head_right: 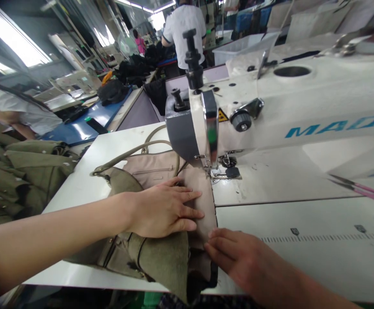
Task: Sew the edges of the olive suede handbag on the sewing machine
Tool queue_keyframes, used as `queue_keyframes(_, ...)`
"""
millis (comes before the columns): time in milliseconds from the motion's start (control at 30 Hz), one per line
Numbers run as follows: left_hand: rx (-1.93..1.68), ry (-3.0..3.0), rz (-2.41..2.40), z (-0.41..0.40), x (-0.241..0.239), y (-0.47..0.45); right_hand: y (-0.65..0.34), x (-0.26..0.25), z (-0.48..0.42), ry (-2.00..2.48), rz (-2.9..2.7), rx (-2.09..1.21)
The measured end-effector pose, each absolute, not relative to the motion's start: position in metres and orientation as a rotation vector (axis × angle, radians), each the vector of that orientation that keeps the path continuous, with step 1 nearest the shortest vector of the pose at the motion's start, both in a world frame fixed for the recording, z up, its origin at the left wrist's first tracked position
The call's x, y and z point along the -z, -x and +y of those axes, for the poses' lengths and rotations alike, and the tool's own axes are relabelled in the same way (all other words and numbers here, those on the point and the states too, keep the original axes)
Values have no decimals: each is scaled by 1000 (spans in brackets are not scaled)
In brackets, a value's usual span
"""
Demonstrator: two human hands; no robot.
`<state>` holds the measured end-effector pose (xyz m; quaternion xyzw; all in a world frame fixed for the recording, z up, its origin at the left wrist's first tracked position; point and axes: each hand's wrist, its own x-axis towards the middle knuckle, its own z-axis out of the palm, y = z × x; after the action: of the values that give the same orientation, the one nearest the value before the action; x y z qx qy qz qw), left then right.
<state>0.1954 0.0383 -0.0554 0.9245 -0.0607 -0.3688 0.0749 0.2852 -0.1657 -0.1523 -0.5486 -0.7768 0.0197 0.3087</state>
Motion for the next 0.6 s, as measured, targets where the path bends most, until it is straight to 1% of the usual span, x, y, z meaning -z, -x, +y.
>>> queue_keyframes(133, 1158, -2753, -129, 46, 54, -206, -295, 155, -154, 1445, -2057, -85)
queue_keyframes(300, 1238, -2763, -116, 62, 55, -221, -305, 158, -138, 1487, -2118, 46)
queue_keyframes(600, 1171, -2811, -48, 88, 58, -239, -333, 166, -110, 1468, -2173, 176)
